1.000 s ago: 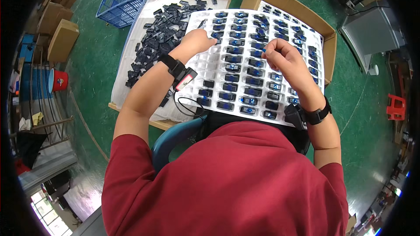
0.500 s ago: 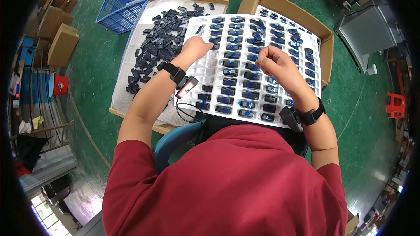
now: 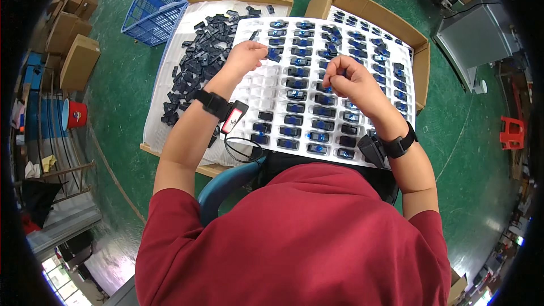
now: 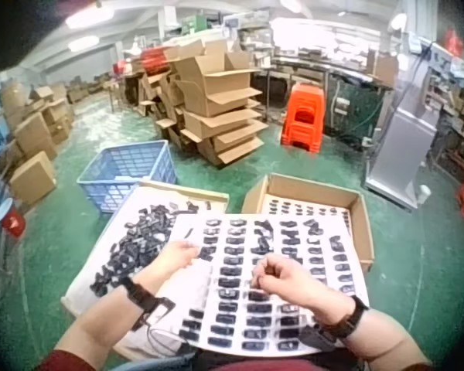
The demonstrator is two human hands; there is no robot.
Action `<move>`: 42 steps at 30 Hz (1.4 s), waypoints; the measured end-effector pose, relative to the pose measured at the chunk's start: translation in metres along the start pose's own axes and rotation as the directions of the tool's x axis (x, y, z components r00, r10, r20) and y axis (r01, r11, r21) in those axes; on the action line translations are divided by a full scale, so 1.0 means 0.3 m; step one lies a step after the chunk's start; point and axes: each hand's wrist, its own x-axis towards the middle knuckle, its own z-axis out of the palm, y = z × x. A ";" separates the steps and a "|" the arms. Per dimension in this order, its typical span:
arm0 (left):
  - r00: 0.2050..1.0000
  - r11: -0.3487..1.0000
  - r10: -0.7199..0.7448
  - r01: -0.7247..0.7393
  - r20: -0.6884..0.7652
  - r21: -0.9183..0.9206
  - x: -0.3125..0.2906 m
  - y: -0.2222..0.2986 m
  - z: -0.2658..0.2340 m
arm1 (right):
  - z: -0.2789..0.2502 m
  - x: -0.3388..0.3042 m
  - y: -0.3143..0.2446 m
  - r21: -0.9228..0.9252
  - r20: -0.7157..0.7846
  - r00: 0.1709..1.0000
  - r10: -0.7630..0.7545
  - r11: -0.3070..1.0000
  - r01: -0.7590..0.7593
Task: Placing small blue electronic components into individual slots in a white plastic organizer tray.
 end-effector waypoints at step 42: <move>0.926 0.976 0.123 -0.048 0.357 -0.212 -0.283 0.229 0.046 | 0.104 0.009 -0.045 -0.804 0.210 0.754 -0.623 0.328 0.495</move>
